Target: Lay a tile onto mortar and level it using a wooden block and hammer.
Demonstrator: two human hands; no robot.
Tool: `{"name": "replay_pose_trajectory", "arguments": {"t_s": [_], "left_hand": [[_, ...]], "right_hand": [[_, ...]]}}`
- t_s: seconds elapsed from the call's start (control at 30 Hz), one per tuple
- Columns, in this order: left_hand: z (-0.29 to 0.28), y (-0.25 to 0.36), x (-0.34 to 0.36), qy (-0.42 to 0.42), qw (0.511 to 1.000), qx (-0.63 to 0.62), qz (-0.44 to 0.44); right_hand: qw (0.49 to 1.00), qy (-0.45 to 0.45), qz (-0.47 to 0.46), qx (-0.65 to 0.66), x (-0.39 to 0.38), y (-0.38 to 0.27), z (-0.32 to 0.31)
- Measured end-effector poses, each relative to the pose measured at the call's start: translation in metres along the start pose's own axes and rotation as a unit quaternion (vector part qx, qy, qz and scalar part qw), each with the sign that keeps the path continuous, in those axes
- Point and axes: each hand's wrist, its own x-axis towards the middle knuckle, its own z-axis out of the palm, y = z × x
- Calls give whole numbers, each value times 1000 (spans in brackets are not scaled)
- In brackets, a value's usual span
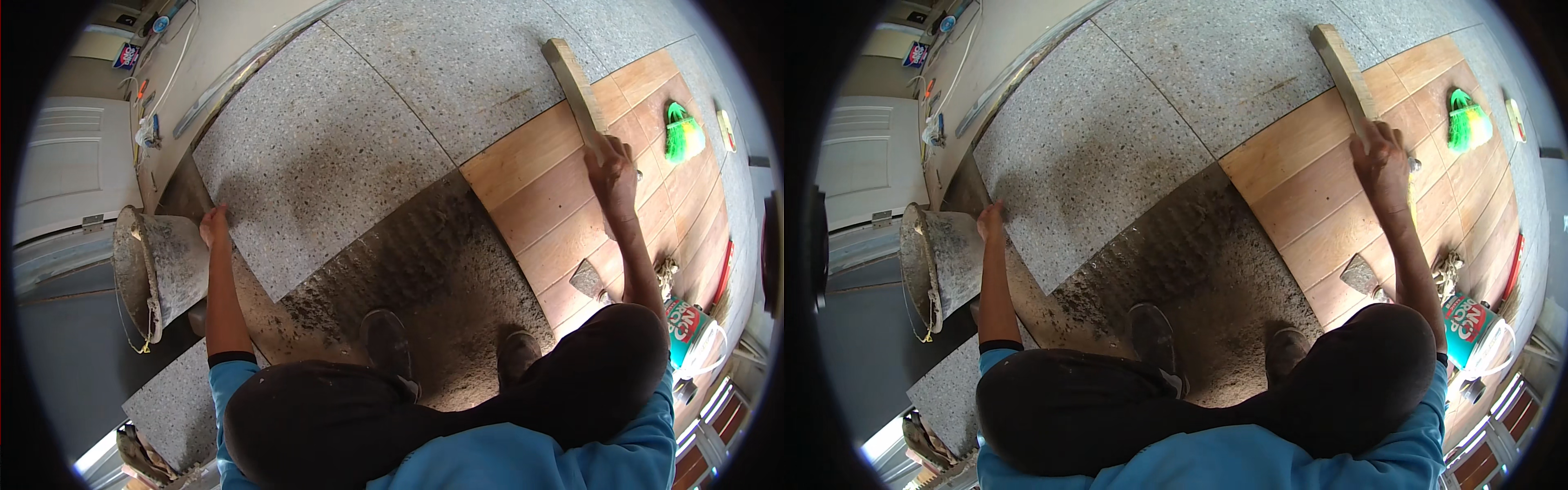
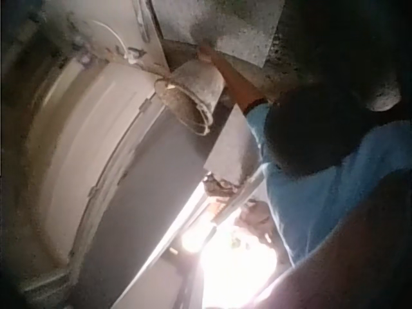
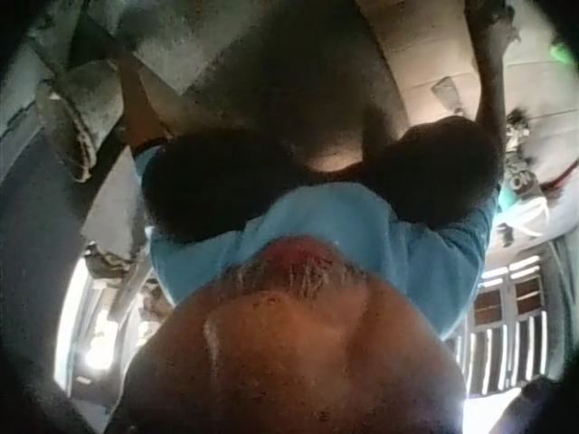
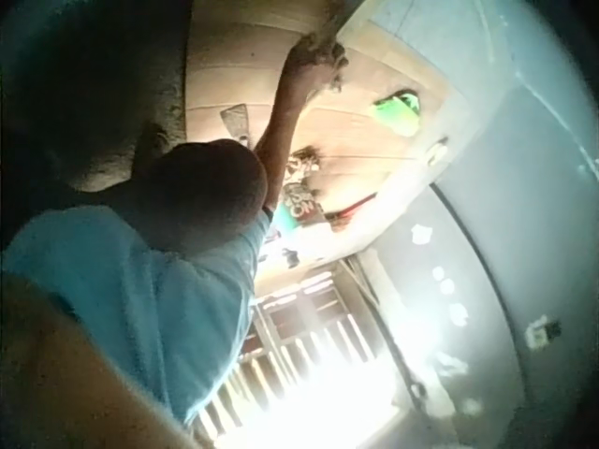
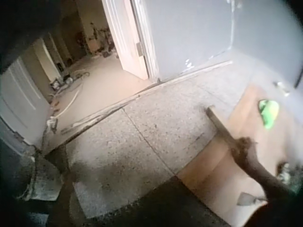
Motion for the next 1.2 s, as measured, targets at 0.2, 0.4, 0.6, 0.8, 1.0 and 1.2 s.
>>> {"name": "replay_pose_trajectory", "arguments": {"t_s": [0.2, 0.4, 0.6, 0.8, 1.0, 1.2], "left_hand": [[16, 2, 6, 95, 987, 96, 82], [20, 50, -27, 70, 971, 141, 180], [7, 114, -69, 63, 931, 161, 322], [-25, 194, -115, -7, 902, 145, 407], [-19, 301, -158, -74, 838, 141, 522], [27, 360, -216, -135, 723, 192, 650]], "right_hand": [[991, -79, 98, -55, -20, 53, 11], [963, -104, 215, 129, -21, 79, 22], [991, 30, -16, 126, 22, 68, -2], [964, -143, -125, 186, 158, 47, 33], [958, -216, -189, -28, 259, 91, 120], [949, -236, -165, -128, 280, 40, 125]]}}
